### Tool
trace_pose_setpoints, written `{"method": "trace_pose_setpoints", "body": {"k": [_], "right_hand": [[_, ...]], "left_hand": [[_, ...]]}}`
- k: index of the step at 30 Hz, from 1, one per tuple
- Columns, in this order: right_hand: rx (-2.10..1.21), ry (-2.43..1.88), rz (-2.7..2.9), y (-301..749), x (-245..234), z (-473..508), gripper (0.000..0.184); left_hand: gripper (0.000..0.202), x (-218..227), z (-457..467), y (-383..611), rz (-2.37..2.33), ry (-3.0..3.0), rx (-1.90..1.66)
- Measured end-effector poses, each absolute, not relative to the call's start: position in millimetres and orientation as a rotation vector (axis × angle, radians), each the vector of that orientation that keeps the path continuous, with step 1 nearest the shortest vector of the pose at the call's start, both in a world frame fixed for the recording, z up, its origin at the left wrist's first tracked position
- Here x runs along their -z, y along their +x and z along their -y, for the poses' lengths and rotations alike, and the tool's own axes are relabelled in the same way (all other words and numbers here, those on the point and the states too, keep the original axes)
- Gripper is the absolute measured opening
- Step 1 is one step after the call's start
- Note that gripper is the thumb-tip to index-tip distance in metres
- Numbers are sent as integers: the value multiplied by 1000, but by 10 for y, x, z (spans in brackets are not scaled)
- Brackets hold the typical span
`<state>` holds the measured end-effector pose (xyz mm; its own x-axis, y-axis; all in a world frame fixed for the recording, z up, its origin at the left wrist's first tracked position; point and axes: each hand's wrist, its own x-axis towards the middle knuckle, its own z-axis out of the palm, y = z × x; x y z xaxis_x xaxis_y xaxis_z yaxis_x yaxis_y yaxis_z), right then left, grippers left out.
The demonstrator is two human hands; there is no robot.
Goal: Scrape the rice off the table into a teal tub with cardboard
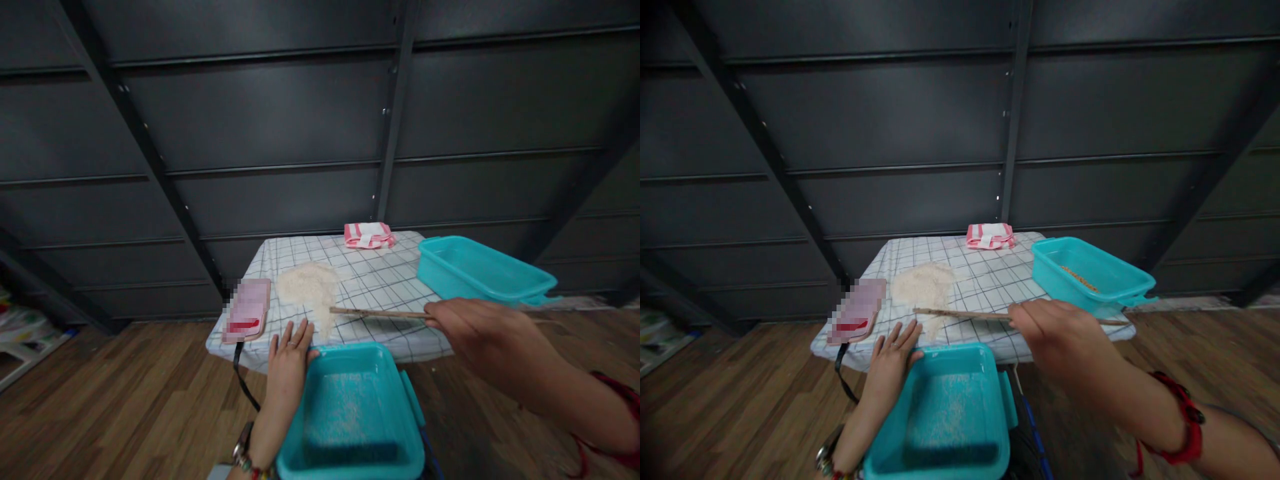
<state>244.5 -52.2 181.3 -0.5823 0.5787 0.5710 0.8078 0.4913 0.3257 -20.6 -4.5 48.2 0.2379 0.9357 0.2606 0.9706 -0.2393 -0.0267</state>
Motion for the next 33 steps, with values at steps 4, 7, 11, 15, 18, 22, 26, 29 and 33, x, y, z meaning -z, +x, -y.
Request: {"method": "trace_pose_setpoints", "body": {"k": [4, 7, 11, 15, 18, 22, 26, 29, 33], "right_hand": [[1081, -1171, 2352, 2514, -1756, 260, 23], [1064, -1261, 2380, 2506, -1691, 62, 21], [1018, -1293, 2403, 2432, -1619, -147, 18], [907, -1278, 2467, 2378, -1559, -223, 17], [852, -1237, 2497, 2384, -1540, -185, 15], [816, -1163, 2512, 2424, -1551, -101, 18], [828, -1070, 2501, 2446, -1563, -51, 20], [856, -1008, 2488, 2451, -1572, -16, 22], [849, -922, 2495, 2475, -1592, 53, 24]], "left_hand": [[41, -484, 48, -204, 1801, -2319, 280], [41, -511, 59, -186, 1830, -2300, 266], [41, -558, 74, -164, 1865, -2302, 237], [42, -592, 79, -159, 1882, -2318, 205], [41, -591, 77, -163, 1864, -2312, 216], [41, -582, 76, -163, 1861, -2304, 234], [42, -591, 84, -160, 1877, -2316, 208], [42, -594, 88, -159, 1879, -2314, 202], [42, -589, 83, -161, 1875, -2309, 223]]}}
